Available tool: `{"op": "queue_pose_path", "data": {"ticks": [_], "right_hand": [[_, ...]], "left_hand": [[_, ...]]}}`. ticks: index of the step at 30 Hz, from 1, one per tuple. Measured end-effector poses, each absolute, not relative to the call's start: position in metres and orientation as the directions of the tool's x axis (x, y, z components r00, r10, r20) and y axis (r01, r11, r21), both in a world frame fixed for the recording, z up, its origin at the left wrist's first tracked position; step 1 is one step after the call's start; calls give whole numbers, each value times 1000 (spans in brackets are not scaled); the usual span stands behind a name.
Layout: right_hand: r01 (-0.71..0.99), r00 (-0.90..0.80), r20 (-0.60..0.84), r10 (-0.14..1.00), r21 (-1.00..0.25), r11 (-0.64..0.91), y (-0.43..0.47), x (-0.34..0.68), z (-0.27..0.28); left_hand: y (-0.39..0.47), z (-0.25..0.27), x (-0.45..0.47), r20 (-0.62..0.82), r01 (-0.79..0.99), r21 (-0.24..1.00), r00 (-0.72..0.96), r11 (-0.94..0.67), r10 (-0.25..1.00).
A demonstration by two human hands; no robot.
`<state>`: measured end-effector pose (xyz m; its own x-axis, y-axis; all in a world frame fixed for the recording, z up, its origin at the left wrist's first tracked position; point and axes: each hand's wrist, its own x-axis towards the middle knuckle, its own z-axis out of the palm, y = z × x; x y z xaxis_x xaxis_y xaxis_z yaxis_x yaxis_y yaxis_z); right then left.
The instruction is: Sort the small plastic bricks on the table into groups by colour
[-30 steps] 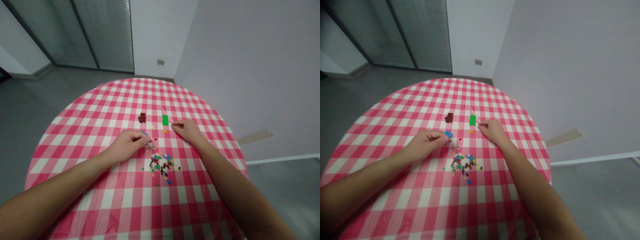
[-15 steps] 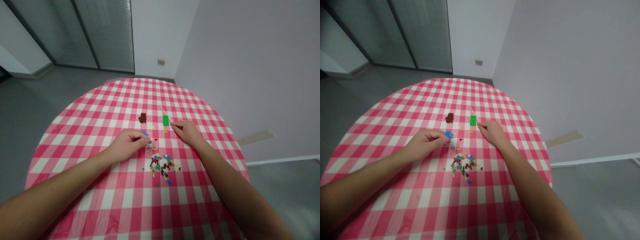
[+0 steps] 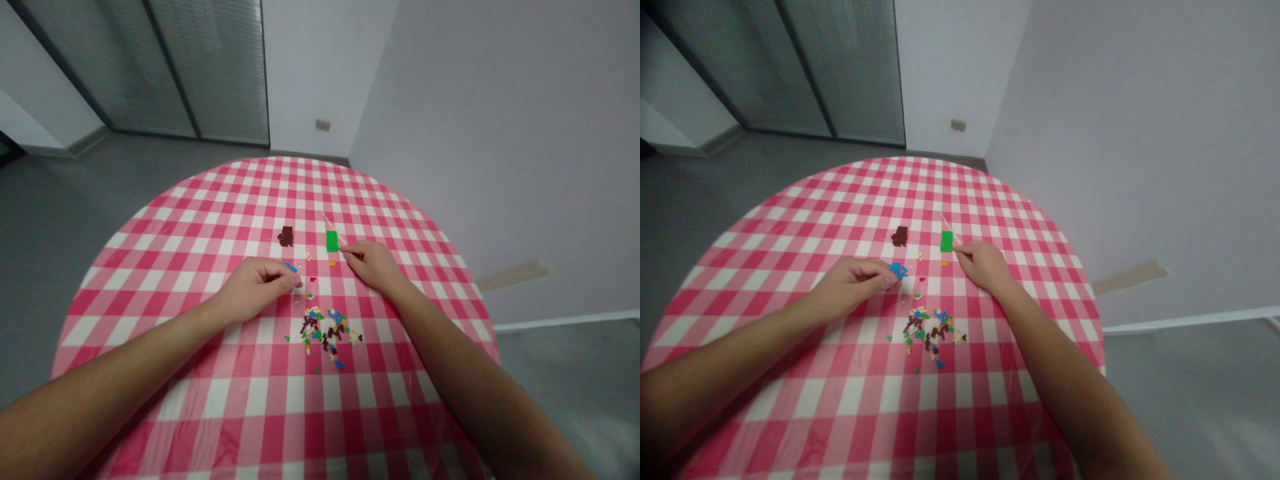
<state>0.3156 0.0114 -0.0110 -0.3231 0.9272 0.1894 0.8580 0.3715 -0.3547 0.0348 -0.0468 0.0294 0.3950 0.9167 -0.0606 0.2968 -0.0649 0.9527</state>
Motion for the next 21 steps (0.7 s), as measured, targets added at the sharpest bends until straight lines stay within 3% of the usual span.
{"op": "queue_pose_path", "data": {"ticks": [9, 15, 21], "right_hand": [[855, -326, 198, 925, -355, 377, 12, 315, -11], [846, -302, 177, 937, -403, 349, 11, 314, -11], [833, -283, 173, 943, -442, 331, 11, 314, -13]], "left_hand": [[-43, 26, 30, -41, 369, 914, 498, -169, 866], [-45, 38, 23, -77, 343, 842, 841, -417, 536], [-49, 30, 27, -64, 281, 797, 920, -534, 387]]}}
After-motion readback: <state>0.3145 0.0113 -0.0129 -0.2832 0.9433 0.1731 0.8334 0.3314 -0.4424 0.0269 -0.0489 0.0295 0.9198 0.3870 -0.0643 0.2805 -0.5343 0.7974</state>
